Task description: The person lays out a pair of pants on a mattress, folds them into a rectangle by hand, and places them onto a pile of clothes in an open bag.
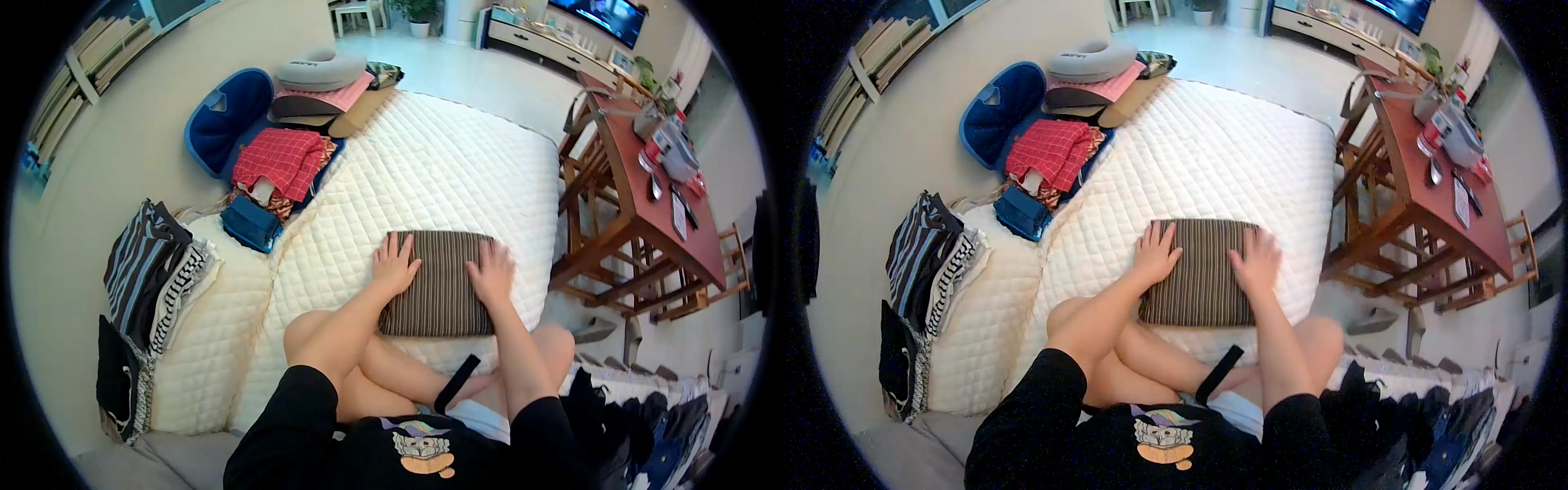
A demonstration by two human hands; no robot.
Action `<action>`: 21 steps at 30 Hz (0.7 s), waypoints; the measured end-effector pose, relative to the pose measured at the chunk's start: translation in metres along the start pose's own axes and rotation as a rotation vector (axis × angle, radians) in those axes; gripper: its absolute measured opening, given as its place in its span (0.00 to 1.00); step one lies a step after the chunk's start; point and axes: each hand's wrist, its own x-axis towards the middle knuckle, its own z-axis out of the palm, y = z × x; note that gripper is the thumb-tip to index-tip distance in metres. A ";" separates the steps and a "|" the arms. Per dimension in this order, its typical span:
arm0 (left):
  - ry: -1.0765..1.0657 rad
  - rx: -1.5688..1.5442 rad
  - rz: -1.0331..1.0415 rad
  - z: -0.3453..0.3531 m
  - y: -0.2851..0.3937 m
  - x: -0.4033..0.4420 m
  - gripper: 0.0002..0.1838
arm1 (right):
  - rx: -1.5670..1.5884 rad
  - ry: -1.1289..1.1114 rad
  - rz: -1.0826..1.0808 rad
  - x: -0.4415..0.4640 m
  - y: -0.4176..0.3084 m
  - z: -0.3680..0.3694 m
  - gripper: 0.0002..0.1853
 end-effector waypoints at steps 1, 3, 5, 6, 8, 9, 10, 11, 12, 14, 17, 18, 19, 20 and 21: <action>0.044 -0.063 -0.067 0.005 -0.005 0.009 0.39 | 0.136 0.001 0.121 0.011 0.022 0.015 0.38; 0.064 -0.240 -0.141 -0.013 -0.007 0.018 0.41 | 0.259 0.114 0.051 0.023 0.048 0.021 0.40; 0.044 -0.457 -0.240 -0.022 -0.015 0.031 0.43 | 0.489 0.018 0.064 0.031 0.050 -0.003 0.40; 0.014 -0.585 -0.302 -0.022 -0.023 0.039 0.43 | 0.881 -0.028 0.184 0.037 0.045 -0.001 0.36; 0.042 -0.779 -0.385 -0.012 -0.033 0.044 0.37 | 1.059 -0.241 0.264 0.048 0.042 -0.004 0.33; -0.101 -0.957 -0.400 -0.015 -0.035 0.042 0.34 | 1.146 -0.346 0.302 0.055 0.043 -0.006 0.31; -0.245 -1.132 -0.409 -0.020 -0.039 0.039 0.31 | 1.158 -0.395 0.265 0.061 0.041 -0.007 0.28; -0.392 -1.305 -0.411 -0.025 -0.041 0.037 0.28 | 1.171 -0.471 0.295 0.067 0.041 -0.010 0.27; -0.339 -1.238 -0.456 -0.025 -0.038 0.035 0.20 | 1.181 -0.548 0.326 0.070 0.039 -0.020 0.25; -0.384 -1.380 -0.475 -0.026 -0.037 0.034 0.19 | 1.229 -0.639 0.380 0.070 0.036 -0.027 0.23; -0.369 -1.564 -0.421 -0.032 -0.034 0.034 0.17 | 1.369 -0.646 0.437 0.066 0.036 -0.031 0.19; -0.349 -1.620 -0.388 -0.036 -0.032 0.033 0.16 | 1.435 -0.627 0.449 0.061 0.036 -0.034 0.18; -0.308 -1.612 -0.369 -0.040 -0.030 0.033 0.16 | 1.500 -0.607 0.460 0.058 0.036 -0.037 0.17; -0.264 -1.603 -0.348 -0.045 -0.029 0.034 0.16 | 1.517 -0.567 0.443 0.058 0.034 -0.040 0.17; -0.220 -1.594 -0.329 -0.052 -0.027 0.034 0.16 | 1.534 -0.530 0.425 0.057 0.032 -0.044 0.16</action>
